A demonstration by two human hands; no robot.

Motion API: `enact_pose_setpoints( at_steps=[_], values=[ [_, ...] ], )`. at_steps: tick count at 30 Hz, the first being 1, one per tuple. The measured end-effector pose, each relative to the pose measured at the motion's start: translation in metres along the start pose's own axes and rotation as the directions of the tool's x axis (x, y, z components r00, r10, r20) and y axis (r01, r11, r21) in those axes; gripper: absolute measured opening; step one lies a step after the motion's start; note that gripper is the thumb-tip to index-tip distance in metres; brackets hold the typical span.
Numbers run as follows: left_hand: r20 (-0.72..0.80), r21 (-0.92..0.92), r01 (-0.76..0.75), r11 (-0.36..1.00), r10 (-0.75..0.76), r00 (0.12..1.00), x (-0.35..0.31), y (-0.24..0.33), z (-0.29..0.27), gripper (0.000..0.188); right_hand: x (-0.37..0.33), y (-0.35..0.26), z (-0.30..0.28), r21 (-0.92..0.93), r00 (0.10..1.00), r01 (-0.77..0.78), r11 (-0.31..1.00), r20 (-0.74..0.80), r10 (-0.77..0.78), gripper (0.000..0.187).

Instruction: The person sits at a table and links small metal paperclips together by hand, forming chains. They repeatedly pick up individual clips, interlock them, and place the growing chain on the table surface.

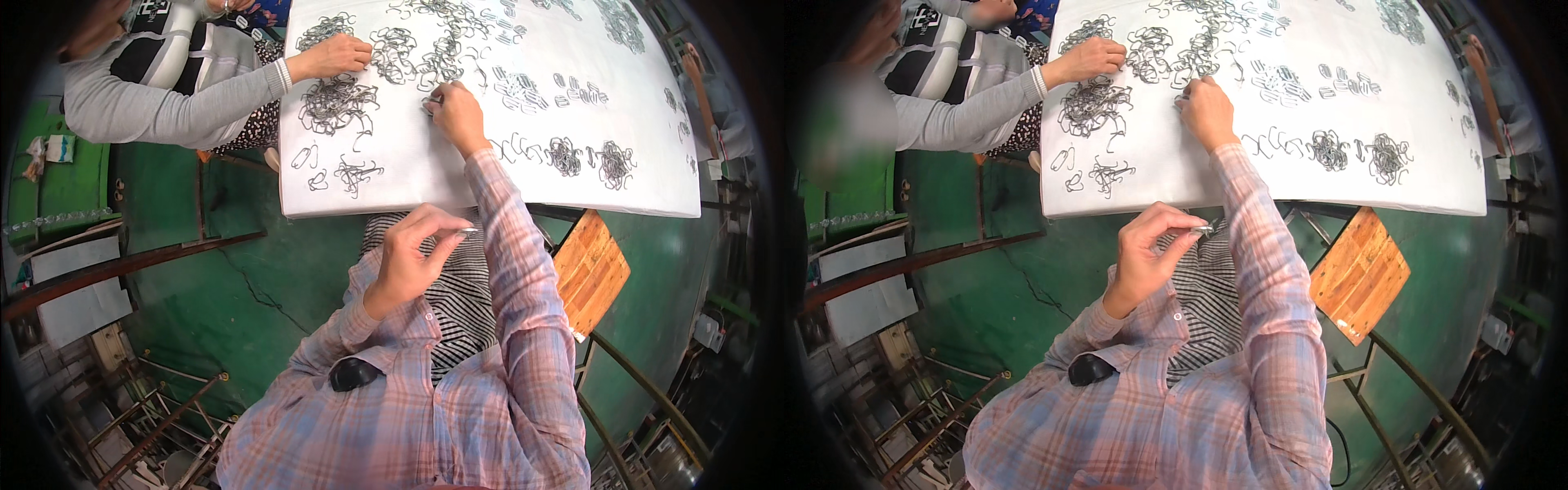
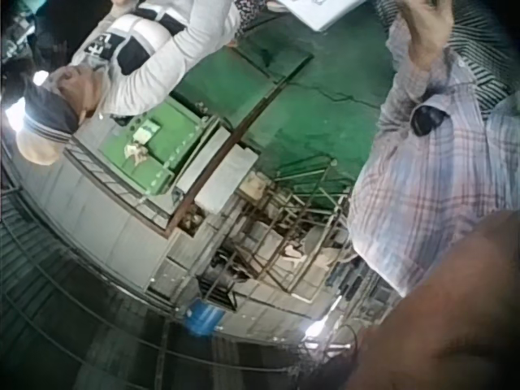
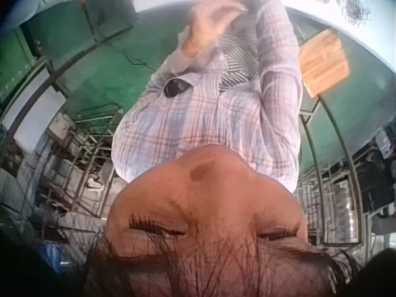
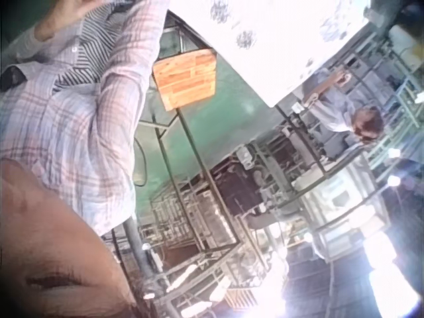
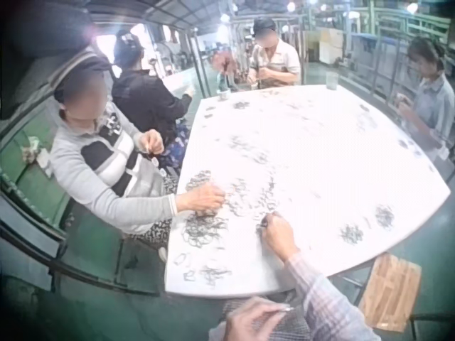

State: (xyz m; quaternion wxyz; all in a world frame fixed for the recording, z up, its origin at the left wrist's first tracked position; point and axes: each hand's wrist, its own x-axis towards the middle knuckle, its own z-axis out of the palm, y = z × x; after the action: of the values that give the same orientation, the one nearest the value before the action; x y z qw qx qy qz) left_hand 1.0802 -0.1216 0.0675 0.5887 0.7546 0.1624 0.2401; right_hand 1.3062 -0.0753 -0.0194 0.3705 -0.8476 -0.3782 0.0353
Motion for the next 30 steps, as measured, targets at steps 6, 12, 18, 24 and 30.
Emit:
enact_pose_setpoints(
  at_steps=[6, 12, 18, 24, 30],
  values=[
    [0.009, -0.021, 0.006, 1.0, -0.006, 1.0, -0.003, -0.005, 0.001, 0.018, 0.004, 0.016, -0.001, -0.178, 0.991, 0.034, 0.984, 0.134, -0.01, 0.013],
    [0.04, -0.017, 0.016, 1.0, -0.016, 0.999, -0.002, -0.013, 0.005, 0.017, -0.025, 0.012, -0.048, 0.208, 0.999, -0.001, 0.978, -0.051, 0.012, 0.013],
    [0.032, -0.095, 0.094, 0.991, -0.092, 0.995, 0.0, -0.019, 0.018, 0.017, -0.141, -0.018, -0.132, 0.733, 0.926, -0.317, 0.602, 0.102, 0.362, 0.01],
    [0.006, -0.21, 0.217, 0.953, -0.221, 0.975, 0.002, -0.019, 0.029, 0.019, -0.198, -0.022, -0.137, 0.769, 0.961, -0.213, 0.602, 0.053, 0.272, 0.011],
    [0.042, -0.132, 0.19, 0.973, -0.186, 0.982, 0.004, -0.016, 0.04, 0.019, -0.195, -0.022, -0.123, 0.694, 0.965, -0.044, 0.718, -0.157, 0.21, 0.01]
  ],
)
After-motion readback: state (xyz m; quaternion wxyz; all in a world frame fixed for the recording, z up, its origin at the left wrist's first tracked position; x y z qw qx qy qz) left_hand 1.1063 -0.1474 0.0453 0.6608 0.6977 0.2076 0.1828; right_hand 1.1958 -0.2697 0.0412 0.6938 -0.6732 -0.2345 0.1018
